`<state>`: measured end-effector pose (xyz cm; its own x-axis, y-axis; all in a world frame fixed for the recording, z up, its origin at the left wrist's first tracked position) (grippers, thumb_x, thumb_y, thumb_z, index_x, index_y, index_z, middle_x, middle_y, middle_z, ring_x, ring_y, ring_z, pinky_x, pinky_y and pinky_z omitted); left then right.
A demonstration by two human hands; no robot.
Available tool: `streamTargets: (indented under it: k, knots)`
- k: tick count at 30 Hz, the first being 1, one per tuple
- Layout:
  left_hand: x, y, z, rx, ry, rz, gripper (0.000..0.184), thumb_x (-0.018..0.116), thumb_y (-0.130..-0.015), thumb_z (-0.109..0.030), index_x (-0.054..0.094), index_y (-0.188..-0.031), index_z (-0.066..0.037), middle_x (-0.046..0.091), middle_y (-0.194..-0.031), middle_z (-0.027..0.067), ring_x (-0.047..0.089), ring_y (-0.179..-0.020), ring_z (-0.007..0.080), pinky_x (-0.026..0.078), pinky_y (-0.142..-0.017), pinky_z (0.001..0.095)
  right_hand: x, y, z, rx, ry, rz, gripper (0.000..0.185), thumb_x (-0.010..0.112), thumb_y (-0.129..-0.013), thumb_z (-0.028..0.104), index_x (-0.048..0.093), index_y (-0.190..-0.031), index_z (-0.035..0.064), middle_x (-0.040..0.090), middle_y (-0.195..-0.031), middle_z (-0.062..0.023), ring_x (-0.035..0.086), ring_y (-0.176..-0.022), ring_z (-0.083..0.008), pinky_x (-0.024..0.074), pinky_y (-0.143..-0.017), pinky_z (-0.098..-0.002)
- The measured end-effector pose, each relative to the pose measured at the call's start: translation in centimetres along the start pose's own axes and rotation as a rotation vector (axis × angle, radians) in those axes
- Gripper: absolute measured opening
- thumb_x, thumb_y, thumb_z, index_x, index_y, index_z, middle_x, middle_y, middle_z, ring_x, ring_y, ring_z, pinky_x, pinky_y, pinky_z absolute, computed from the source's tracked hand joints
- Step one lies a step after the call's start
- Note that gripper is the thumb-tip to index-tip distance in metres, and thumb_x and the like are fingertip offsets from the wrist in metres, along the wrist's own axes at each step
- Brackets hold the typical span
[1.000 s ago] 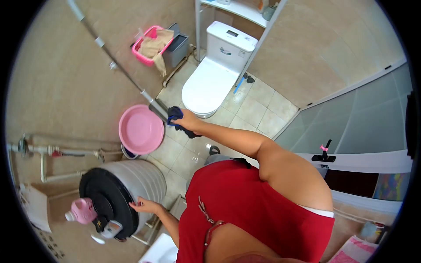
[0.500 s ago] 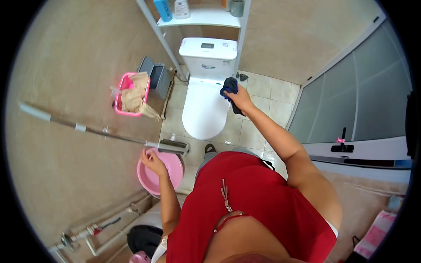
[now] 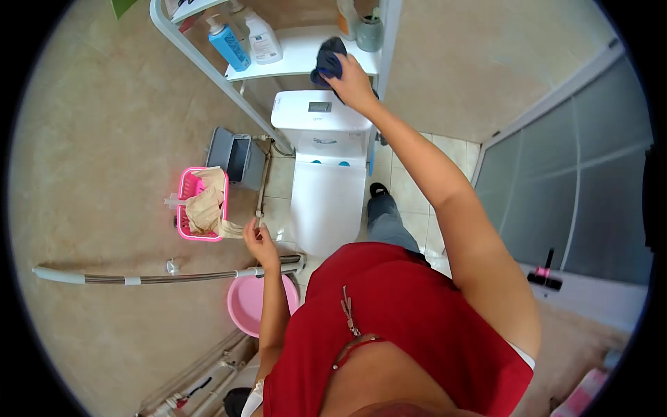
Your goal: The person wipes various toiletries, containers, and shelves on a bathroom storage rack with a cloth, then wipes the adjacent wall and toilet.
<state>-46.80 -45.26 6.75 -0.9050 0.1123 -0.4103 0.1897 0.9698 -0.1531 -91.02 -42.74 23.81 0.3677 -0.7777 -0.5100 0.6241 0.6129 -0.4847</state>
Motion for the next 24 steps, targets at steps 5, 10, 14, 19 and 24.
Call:
streamTargets:
  k: [5,10,14,19,24]
  knots:
    - [2.0,3.1,2.0,-0.135,-0.056,-0.202,0.029,0.059,-0.092,-0.008,0.058,-0.119,0.001,0.053,-0.119,0.0113,0.055,-0.091,0.0172,0.047,-0.077,0.0292,6.9,-8.4,-9.2,-0.042,0.349,0.219,0.058,0.069,-0.082,0.031,0.052,-0.134,0.0111,0.047,-0.131,-0.0189,0.042,-0.126,-0.0376,0.0377,-0.101,-0.0509]
    - [7.1,7.2,-1.1,-0.352,-0.064,-0.321,0.027,0.058,-0.093,-0.007,0.058,-0.119,0.001,0.057,-0.111,0.0093,0.054,-0.089,0.0153,0.047,-0.076,0.0282,13.6,-10.3,-14.0,0.107,0.47,0.423,0.065,0.059,-0.087,0.05,0.049,-0.139,0.012,0.023,-0.155,-0.0182,0.016,-0.144,-0.0373,0.0238,-0.111,-0.0548]
    - [10.0,9.6,-3.6,-0.427,0.05,-0.33,0.026,0.058,-0.093,-0.006,0.059,-0.118,0.001,0.059,-0.108,0.0082,0.055,-0.088,0.0147,0.047,-0.077,0.0276,19.0,-15.4,-14.4,0.092,0.424,0.42,0.064,0.062,-0.085,0.045,0.048,-0.14,0.0129,0.025,-0.155,-0.0168,0.017,-0.144,-0.0358,0.0224,-0.112,-0.0529]
    - [10.2,9.0,-6.0,-0.349,-0.068,-0.274,0.023,0.057,-0.093,-0.005,0.059,-0.115,0.002,0.061,-0.103,0.0075,0.058,-0.091,0.0148,0.048,-0.082,0.0281,20.2,-17.9,-13.8,0.092,0.409,0.484,0.066,0.059,-0.088,0.045,0.043,-0.143,0.0135,0.021,-0.156,-0.016,0.015,-0.145,-0.0352,0.0236,-0.113,-0.0542]
    - [10.3,7.2,-5.4,-0.319,0.059,-0.259,0.024,0.058,-0.094,-0.008,0.059,-0.116,0.002,0.062,-0.103,0.0086,0.058,-0.092,0.0158,0.048,-0.082,0.0284,16.0,-11.9,-13.5,0.051,0.337,0.409,0.062,0.067,-0.083,0.034,0.049,-0.138,0.0108,0.023,-0.155,-0.0161,0.017,-0.145,-0.0351,0.0263,-0.112,-0.0541]
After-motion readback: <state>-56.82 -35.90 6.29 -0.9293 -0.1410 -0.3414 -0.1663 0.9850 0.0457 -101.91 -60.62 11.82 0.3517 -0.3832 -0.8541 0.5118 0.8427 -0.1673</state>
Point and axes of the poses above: each hand's wrist, its own y-axis away from the middle knuckle, its own x-axis out of the palm, z = x × y, the point moved 5 cm from there along -y, towards the middle knuckle
